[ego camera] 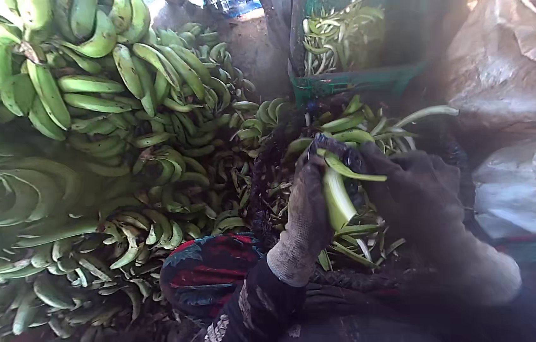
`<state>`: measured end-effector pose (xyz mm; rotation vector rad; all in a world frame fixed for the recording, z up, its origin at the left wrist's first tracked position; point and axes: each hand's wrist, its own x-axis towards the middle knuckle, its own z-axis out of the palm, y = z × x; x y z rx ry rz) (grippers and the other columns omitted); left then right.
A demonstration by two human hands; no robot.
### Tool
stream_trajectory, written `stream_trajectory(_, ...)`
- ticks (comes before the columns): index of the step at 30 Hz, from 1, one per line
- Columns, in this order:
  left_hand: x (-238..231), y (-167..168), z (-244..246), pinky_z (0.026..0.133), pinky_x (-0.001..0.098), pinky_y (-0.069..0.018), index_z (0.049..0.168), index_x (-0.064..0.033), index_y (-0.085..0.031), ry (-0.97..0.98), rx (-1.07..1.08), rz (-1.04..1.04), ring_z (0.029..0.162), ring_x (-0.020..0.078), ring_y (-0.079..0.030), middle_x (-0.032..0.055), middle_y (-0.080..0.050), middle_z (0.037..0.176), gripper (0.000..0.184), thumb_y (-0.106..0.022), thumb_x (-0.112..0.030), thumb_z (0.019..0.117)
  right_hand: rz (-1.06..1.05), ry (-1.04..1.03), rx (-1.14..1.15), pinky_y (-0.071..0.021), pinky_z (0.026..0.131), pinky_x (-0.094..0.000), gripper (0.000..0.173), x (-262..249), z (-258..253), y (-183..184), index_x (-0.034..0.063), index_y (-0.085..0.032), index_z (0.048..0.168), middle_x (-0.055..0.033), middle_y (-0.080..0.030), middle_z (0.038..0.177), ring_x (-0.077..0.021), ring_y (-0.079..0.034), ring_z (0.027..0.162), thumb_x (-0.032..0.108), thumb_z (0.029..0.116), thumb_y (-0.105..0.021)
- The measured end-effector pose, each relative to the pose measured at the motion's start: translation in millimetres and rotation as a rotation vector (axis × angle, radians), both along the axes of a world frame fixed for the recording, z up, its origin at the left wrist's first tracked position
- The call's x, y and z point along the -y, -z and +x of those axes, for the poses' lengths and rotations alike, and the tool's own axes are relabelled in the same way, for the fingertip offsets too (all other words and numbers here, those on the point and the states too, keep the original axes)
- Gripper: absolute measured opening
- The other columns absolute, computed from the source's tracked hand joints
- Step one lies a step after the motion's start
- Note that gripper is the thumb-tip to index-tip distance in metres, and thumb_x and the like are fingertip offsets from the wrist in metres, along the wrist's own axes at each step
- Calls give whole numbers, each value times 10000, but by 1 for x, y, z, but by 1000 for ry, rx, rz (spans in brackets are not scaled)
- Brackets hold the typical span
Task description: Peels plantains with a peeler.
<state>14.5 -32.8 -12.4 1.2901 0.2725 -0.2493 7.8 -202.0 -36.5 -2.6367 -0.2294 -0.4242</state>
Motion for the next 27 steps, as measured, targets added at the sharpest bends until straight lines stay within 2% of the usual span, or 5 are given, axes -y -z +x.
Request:
stream_trajectory(4,-19,8,-14,664,295,-589,1347,-143,-519,29,-27,-132,758,120,-669,42,-667,923,454,-393,-467,1054,-25,29,-305,-450,792,-716,495,20,23,2,286,-498,1530,-290,-640,1182,-535,-613,1055,287,1039,-565)
stream_trajectory(9,-32,-15,14,695,269,-585,1405,-301,-469,-216,196,11,860,56,-658,-41,-658,1074,447,-410,-562,1047,373,-261,-144,-494,871,-528,403,10,-16,-7,370,-633,1406,-21,-705,1101,-194,-644,1015,422,1016,-549)
stream_trajectory(14,-16,-5,-7,688,264,-580,1438,-278,-474,98,112,5,830,61,-655,-18,-657,1059,595,-445,-662,985,132,-10,28,-444,789,-674,443,8,18,5,318,-583,1459,-256,-655,1138,-492,-618,1014,331,1016,-569)
stream_trajectory(21,-21,-13,21,809,266,-577,1470,-232,-367,-277,336,-7,974,43,-635,-37,-609,1167,458,-398,-463,1076,437,-218,-105,-506,859,-514,397,8,-18,-3,325,-645,1398,-42,-697,1097,-193,-643,994,399,1022,-543)
stream_trajectory(27,-15,-2,-5,680,287,-594,1451,-174,-473,273,29,75,752,113,-668,47,-675,947,557,-461,-531,1024,136,-13,-98,-456,843,-681,456,17,21,10,269,-589,1459,-250,-659,1175,-481,-625,1065,341,1009,-571)
